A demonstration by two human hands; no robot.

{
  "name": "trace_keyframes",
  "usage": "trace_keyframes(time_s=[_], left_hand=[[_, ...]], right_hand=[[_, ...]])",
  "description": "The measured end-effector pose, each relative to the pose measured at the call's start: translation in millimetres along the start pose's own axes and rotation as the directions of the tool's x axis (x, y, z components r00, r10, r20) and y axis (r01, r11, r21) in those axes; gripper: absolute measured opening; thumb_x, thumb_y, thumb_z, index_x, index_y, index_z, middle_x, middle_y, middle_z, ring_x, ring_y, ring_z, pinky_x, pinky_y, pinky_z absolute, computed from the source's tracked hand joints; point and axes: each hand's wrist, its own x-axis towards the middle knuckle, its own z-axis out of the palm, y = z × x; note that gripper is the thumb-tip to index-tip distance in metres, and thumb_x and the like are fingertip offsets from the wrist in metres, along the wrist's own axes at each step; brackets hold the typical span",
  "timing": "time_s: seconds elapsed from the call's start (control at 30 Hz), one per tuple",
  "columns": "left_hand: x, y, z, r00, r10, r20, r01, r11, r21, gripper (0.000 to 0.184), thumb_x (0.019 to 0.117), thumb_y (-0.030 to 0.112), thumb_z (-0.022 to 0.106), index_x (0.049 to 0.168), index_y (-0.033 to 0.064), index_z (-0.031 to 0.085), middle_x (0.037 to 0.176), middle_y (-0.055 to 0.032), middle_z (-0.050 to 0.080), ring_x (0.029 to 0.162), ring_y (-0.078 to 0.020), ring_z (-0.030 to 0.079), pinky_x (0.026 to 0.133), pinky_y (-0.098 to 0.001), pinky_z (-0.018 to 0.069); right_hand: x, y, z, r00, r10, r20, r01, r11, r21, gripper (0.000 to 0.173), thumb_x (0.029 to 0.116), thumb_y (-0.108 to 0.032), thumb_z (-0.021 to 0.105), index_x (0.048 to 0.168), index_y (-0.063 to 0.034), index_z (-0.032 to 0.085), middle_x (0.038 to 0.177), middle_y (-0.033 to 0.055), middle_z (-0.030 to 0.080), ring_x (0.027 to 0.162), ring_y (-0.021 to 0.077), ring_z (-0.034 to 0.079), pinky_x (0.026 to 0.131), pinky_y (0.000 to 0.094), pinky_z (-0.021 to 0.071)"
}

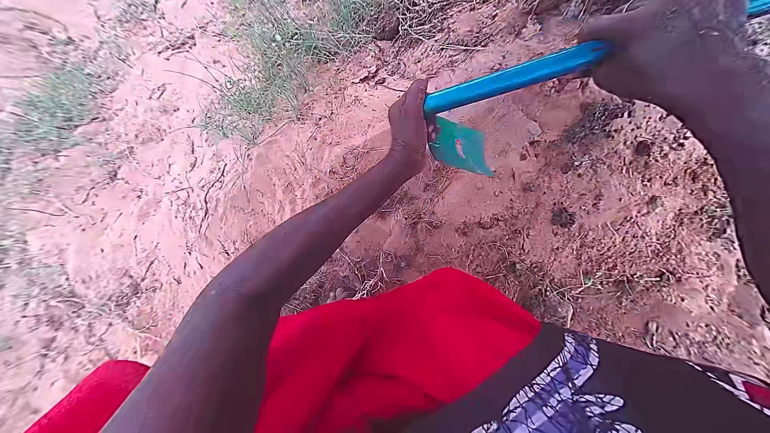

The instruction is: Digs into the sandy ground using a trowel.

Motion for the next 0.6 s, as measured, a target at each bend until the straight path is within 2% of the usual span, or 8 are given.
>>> trace_keyframes(time_s=[0.07, 0.13, 0.2, 0.27, 0.33, 0.4, 0.53, 0.6], left_hand=[[-34, 26, -47, 0.993, -0.089, 0.073, 0.07, 0.972, 0.224, 0.042, 0.111, 0.028, 0.037, 0.073, 0.0159, 0.049, 0.046, 0.007, 0.043, 0.04, -0.0058, 0.046, 0.047, -0.0237, 0.0482], [-73, 44, -86, 0.965, -0.232, 0.124, 0.175, 0.919, 0.352, 0.037, 0.1086, 0.027, 0.043, 0.074, 0.0187, 0.053, 0.045, 0.0081, 0.042, 0.039, -0.0057, 0.047, 0.049, -0.0254, 0.052], [-112, 44, -112, 0.919, -0.373, 0.129, 0.304, 0.878, 0.37, 0.031, 0.1069, 0.023, 0.047, 0.078, 0.018, 0.054, 0.047, 0.0072, 0.041, 0.04, -0.0058, 0.047, 0.05, -0.0253, 0.053], [-139, 27, -124, 0.884, -0.455, 0.112, 0.386, 0.842, 0.377, 0.021, 0.1047, 0.016, 0.05, 0.085, 0.0147, 0.056, 0.052, 0.0067, 0.048, 0.045, -0.0066, 0.052, 0.057, -0.0265, 0.055], [-158, -1, -126, 0.873, -0.466, 0.146, 0.366, 0.823, 0.435, 0.005, 0.0997, 0.012, 0.057, 0.096, 0.0096, 0.058, 0.067, 0.0064, 0.061, 0.057, -0.0058, 0.061, 0.064, -0.0254, 0.0575], [-163, -31, -117, 0.889, -0.418, 0.186, 0.31, 0.848, 0.429, 0.01, 0.0977, 0.013, 0.062, 0.103, 0.0052, 0.058, 0.076, 0.0055, 0.064, 0.064, -0.005, 0.064, 0.066, -0.0232, 0.0578], [-148, -52, -84, 0.936, -0.314, 0.162, 0.25, 0.913, 0.323, 0.007, 0.0955, 0.004, 0.064, 0.1, 0.0023, 0.058, 0.065, 0.0031, 0.06, 0.056, -0.0051, 0.059, 0.059, -0.0206, 0.0537], [-141, -56, -77, 0.936, -0.285, 0.208, 0.208, 0.922, 0.326, 0.007, 0.0978, 0.008, 0.061, 0.102, 0.0038, 0.058, 0.064, 0.0047, 0.058, 0.055, -0.0039, 0.057, 0.059, -0.0199, 0.0526]], right_hand=[[-16, -38, 22, 0.976, -0.101, 0.195, 0.078, 0.989, 0.122, 0.023, 0.0984, -0.023, 0.07, 0.114, -0.0064, 0.069, 0.09, 0.0316, 0.066, 0.088, 0.0564, 0.064, 0.067, 0.0693, 0.0442], [-33, -68, 57, 0.919, -0.255, 0.301, 0.163, 0.941, 0.298, 0.03, 0.0967, -0.032, 0.073, 0.112, -0.0071, 0.07, 0.085, 0.023, 0.068, 0.084, 0.0466, 0.068, 0.069, 0.0639, 0.049], [-50, -92, 88, 0.861, -0.379, 0.341, 0.217, 0.877, 0.428, 0.031, 0.0957, -0.035, 0.074, 0.108, -0.0066, 0.07, 0.081, 0.019, 0.067, 0.079, 0.0418, 0.068, 0.067, 0.0601, 0.0498], [-58, -103, 109, 0.814, -0.453, 0.363, 0.274, 0.851, 0.448, 0.028, 0.0973, -0.03, 0.073, 0.11, -0.0047, 0.069, 0.085, 0.0203, 0.068, 0.083, 0.0428, 0.068, 0.069, 0.0593, 0.051], [-59, -97, 130, 0.802, -0.524, 0.285, 0.396, 0.825, 0.403, 0.019, 0.0957, -0.018, 0.073, 0.107, -0.0031, 0.069, 0.084, 0.0212, 0.066, 0.081, 0.0437, 0.068, 0.066, 0.0583, 0.051], [-49, -79, 145, 0.792, -0.577, 0.198, 0.496, 0.798, 0.343, 0.015, 0.0894, -0.004, 0.073, 0.104, -0.0021, 0.069, 0.081, 0.0225, 0.066, 0.079, 0.0448, 0.068, 0.066, 0.0586, 0.0502], [-34, -49, 148, 0.803, -0.52, 0.292, 0.434, 0.845, 0.312, 0.023, 0.0934, -0.004, 0.071, 0.116, -0.0025, 0.07, 0.093, 0.0249, 0.068, 0.09, 0.0476, 0.068, 0.074, 0.0626, 0.0511], [-31, -36, 145, 0.826, -0.523, 0.211, 0.457, 0.84, 0.294, 0.017, 0.0929, -0.001, 0.069, 0.11, -0.0009, 0.07, 0.087, 0.0252, 0.067, 0.084, 0.0484, 0.068, 0.069, 0.0626, 0.0506]])
